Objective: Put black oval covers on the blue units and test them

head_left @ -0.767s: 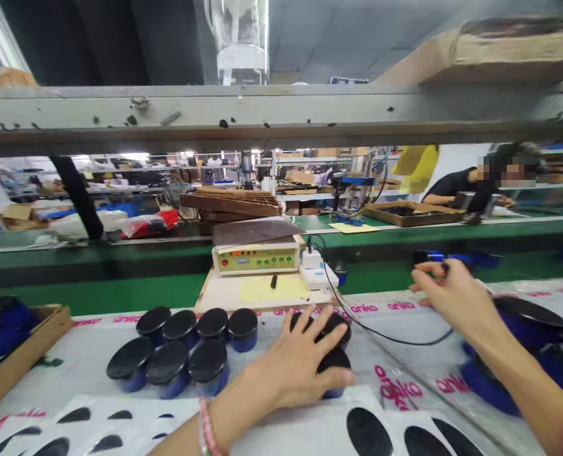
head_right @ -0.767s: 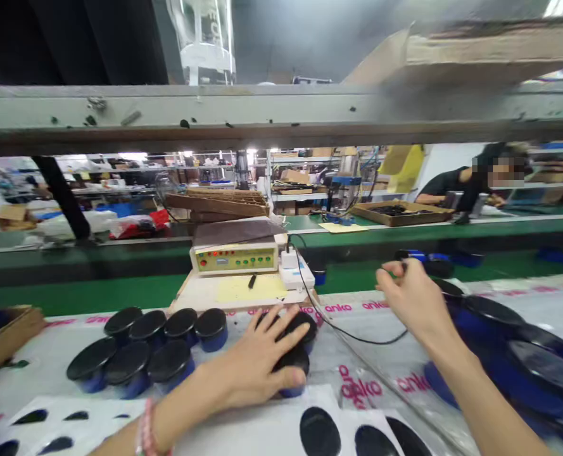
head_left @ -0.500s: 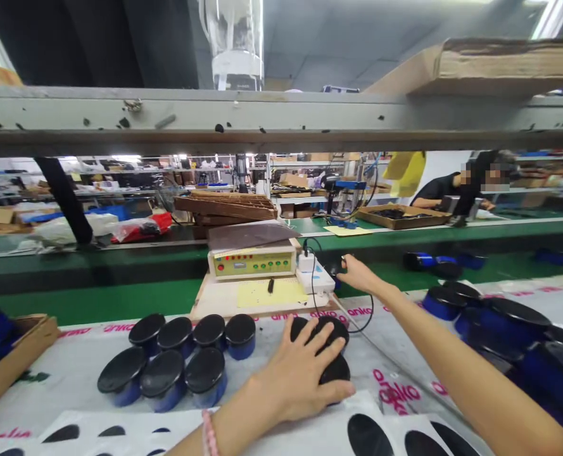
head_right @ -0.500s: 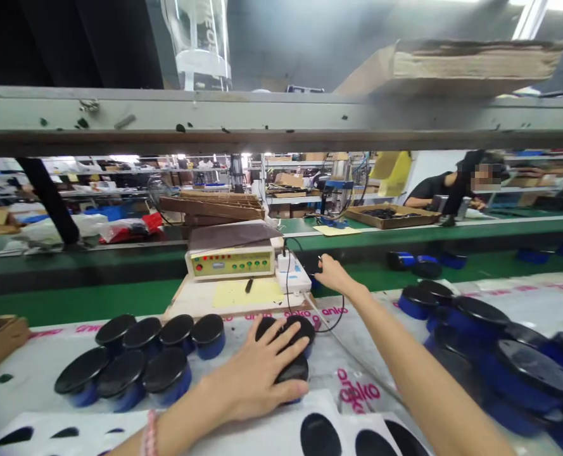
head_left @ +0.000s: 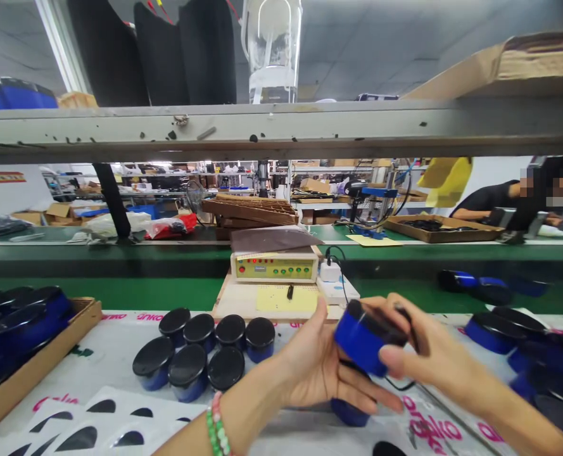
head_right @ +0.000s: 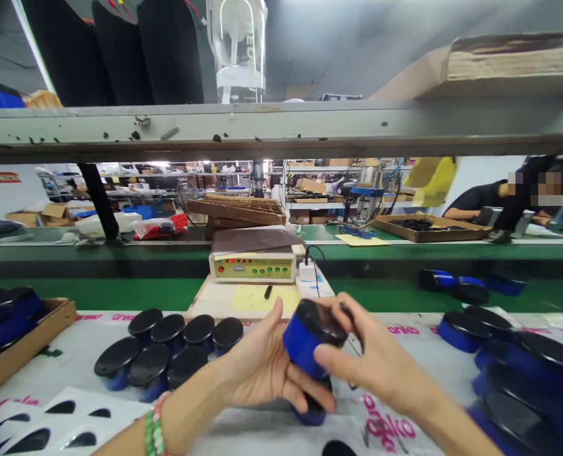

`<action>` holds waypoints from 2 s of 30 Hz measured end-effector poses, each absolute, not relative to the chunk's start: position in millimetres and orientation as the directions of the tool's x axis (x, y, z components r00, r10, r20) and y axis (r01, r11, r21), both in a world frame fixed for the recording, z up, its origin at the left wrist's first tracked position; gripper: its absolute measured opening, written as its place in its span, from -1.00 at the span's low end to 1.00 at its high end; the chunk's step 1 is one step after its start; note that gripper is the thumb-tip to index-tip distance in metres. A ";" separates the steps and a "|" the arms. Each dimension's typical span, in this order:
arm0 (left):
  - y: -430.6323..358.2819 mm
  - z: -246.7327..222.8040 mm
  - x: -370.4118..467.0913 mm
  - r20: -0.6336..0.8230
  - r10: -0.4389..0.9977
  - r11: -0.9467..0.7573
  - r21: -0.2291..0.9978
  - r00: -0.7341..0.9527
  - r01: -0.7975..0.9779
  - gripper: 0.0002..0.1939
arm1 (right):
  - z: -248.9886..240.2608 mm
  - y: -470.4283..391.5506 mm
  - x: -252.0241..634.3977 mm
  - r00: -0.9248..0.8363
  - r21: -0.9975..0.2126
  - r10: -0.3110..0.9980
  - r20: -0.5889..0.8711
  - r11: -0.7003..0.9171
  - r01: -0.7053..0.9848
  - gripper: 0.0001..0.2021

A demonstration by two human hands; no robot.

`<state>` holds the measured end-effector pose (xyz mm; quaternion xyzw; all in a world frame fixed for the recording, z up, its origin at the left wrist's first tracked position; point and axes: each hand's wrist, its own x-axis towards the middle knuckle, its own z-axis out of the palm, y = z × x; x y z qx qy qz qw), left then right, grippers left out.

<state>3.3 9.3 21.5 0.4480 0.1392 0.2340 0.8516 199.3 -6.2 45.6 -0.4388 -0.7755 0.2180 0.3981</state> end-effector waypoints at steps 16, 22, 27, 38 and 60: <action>-4.9 32.5 -0.7 0.056 0.731 0.229 0.919 0.680 -0.322 -0.42 | 17.4 -59.1 182.2 -0.254 -0.464 0.682 0.685 0.678 0.570 -0.80; -7.4 28.9 1.3 0.177 0.810 -0.076 0.977 0.559 -0.199 -0.36 | 16.9 -61.2 188.7 -0.235 -0.424 0.698 0.676 0.629 0.651 -0.75; -17.5 36.0 -0.7 0.225 0.819 -0.298 0.953 0.527 0.057 -0.42 | 16.5 -62.0 193.8 -0.273 -0.372 0.710 0.650 0.610 0.700 -0.72; -21.3 35.9 -3.1 0.804 0.271 -0.899 0.015 0.529 0.438 -0.40 | 4.7 -44.9 189.2 -0.263 -0.494 0.727 0.634 0.642 0.586 -0.84; -23.3 61.4 -9.9 0.786 -0.121 -0.900 -0.344 0.607 0.267 -0.79 | -6.0 -44.6 181.3 -0.294 -0.201 0.449 0.844 0.772 0.602 -0.86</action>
